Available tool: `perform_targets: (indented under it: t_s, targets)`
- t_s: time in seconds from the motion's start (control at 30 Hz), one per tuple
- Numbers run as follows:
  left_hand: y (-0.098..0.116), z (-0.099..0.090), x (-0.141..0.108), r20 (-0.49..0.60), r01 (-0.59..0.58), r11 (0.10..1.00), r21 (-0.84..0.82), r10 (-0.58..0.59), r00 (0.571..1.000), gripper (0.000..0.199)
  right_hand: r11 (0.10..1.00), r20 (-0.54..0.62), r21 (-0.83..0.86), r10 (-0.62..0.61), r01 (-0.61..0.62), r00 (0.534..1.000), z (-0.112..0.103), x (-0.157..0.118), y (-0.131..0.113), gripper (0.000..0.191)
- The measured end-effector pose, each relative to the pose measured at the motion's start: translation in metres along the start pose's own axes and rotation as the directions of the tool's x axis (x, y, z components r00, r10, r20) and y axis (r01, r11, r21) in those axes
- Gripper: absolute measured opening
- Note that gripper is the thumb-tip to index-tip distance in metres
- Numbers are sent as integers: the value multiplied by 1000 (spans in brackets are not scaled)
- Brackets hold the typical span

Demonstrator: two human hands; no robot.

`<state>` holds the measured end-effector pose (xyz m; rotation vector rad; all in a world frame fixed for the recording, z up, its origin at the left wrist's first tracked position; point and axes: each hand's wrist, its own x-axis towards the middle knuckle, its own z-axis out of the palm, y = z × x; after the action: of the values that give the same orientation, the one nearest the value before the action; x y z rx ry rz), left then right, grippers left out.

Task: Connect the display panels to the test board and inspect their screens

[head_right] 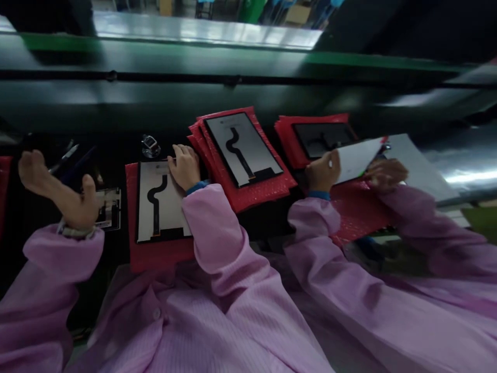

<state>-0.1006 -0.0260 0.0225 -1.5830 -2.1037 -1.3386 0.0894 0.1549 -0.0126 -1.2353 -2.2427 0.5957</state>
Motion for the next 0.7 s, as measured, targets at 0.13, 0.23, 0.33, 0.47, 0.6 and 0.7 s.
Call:
perform_targets:
  t_s: [0.13,0.23,0.33,0.47,0.6,0.7]
  targets:
    - [39,3,-62,289,-273,962,7,259,922,74,994,-5,-99,44,-45,999,4,13,11,27]
    - [54,8,-105,507,-387,922,2,332,796,72,993,3,-110,43,-42,999,4,20,11,19]
    - [55,12,-120,518,-414,910,14,347,782,74,993,30,-111,52,-49,998,3,26,9,14]
    - [51,12,-114,519,-395,919,-13,344,783,78,997,72,-53,66,-62,995,-4,30,9,18]
    - [52,8,-112,495,-306,952,-18,275,824,84,996,73,60,57,-62,996,-21,30,11,28]
    - [52,3,-111,466,-133,990,-53,142,873,93,978,3,204,39,-38,999,-32,27,12,34]
